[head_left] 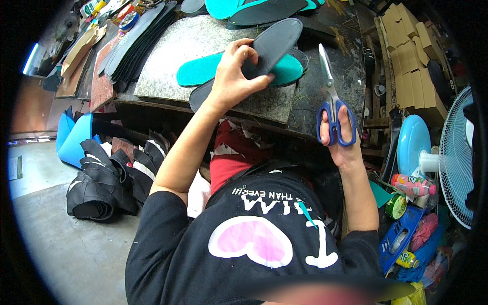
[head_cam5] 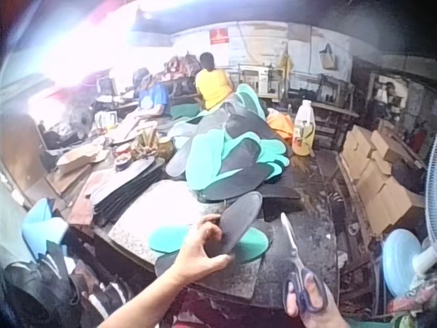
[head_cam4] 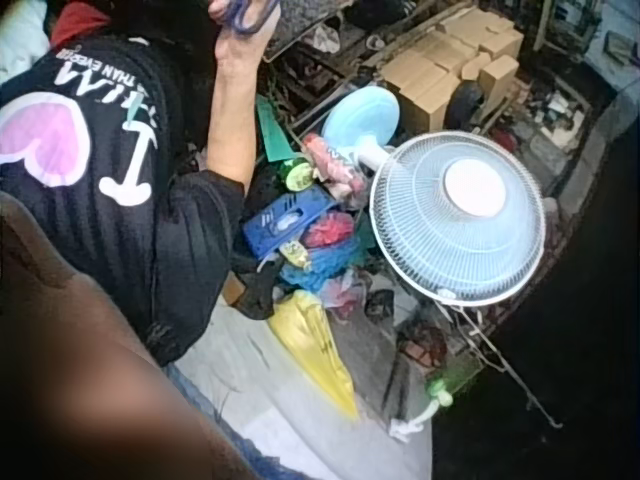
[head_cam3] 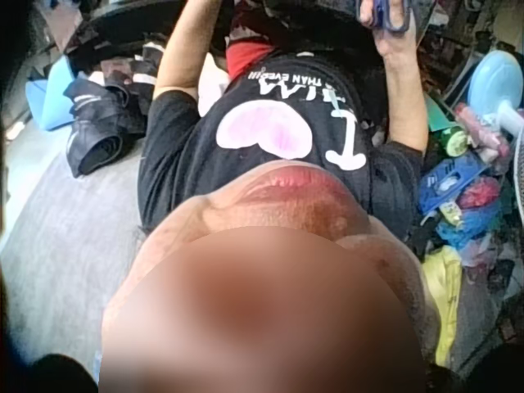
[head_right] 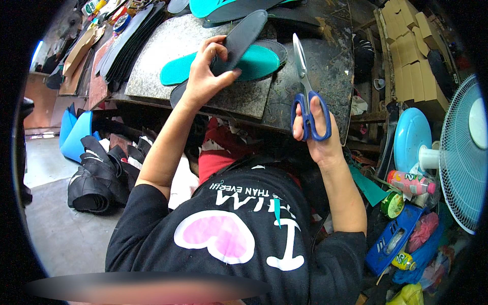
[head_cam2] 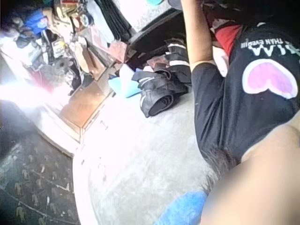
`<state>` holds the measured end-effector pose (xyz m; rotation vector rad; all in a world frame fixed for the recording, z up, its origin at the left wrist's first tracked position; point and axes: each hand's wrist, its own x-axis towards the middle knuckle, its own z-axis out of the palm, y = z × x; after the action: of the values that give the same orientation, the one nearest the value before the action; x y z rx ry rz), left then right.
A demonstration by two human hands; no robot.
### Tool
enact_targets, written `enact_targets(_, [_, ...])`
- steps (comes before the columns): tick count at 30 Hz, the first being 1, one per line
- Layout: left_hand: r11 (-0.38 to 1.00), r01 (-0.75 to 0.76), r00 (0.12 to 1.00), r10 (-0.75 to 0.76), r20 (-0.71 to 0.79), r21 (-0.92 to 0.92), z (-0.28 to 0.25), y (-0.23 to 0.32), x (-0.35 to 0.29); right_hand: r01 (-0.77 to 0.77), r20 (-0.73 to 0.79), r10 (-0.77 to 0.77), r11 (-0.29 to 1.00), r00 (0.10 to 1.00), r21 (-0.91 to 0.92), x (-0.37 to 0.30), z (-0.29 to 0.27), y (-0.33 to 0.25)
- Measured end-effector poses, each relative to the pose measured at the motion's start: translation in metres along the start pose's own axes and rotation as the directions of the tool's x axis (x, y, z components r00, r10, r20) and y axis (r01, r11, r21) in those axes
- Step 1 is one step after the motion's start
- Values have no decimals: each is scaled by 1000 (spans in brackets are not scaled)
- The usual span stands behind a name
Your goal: The person uses scissors to trim the edges of teal and black shoe insoles. They repeatedly pick up insoles, align them, and cut along the perimeter, then place the trimmed pieces on the workbench.
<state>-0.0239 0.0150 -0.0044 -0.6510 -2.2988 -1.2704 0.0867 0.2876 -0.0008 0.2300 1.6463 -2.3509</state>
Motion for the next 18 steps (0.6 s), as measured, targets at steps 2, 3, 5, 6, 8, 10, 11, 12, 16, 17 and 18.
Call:
enact_targets(2, [993, -28, 999, 23, 49, 116, -2, 16, 1, 115, -1, -116, 990, 993, -85, -7, 1, -2])
enact_targets(3, [976, -126, 991, 114, 73, 180, -4, 24, 1, 160, 30, -158, 986, 987, -53, -8, 1, -5])
enact_targets(5, [929, -268, 958, 230, 169, 255, -11, 41, 0, 277, -27, -284, 949, 958, -151, -8, 3, -12])
enact_targets(6, [914, -321, 939, 274, 206, 249, -14, 50, -1, 321, -51, -337, 925, 940, -203, -7, 3, -17])
enact_targets(8, [905, -369, 901, 293, 320, 212, -18, 68, -6, 349, -76, -366, 921, 928, -172, -4, 3, -26])
enact_targets(10, [903, -390, 876, 303, 377, 181, -17, 85, -14, 388, -166, -425, 896, 890, -217, 2, 6, -27])
enact_targets(11, [902, -383, 875, 285, 392, 199, -16, 93, -17, 401, -181, -426, 902, 886, -160, 5, 7, -26])
enact_targets(12, [889, -391, 867, 270, 418, 237, -16, 99, -20, 412, -163, -442, 892, 882, -184, 6, 6, -25])
enact_targets(16, [885, -334, 891, 184, 416, 324, -36, 101, -25, 477, -61, -504, 844, 862, -244, 12, -11, -23])
enact_targets(17, [891, -310, 896, 157, 415, 333, -41, 97, -26, 456, -69, -497, 836, 865, -306, 11, -17, -23])
enact_targets(18, [888, -292, 906, 137, 401, 357, -46, 93, -26, 441, -77, -497, 822, 864, -360, 10, -23, -23])
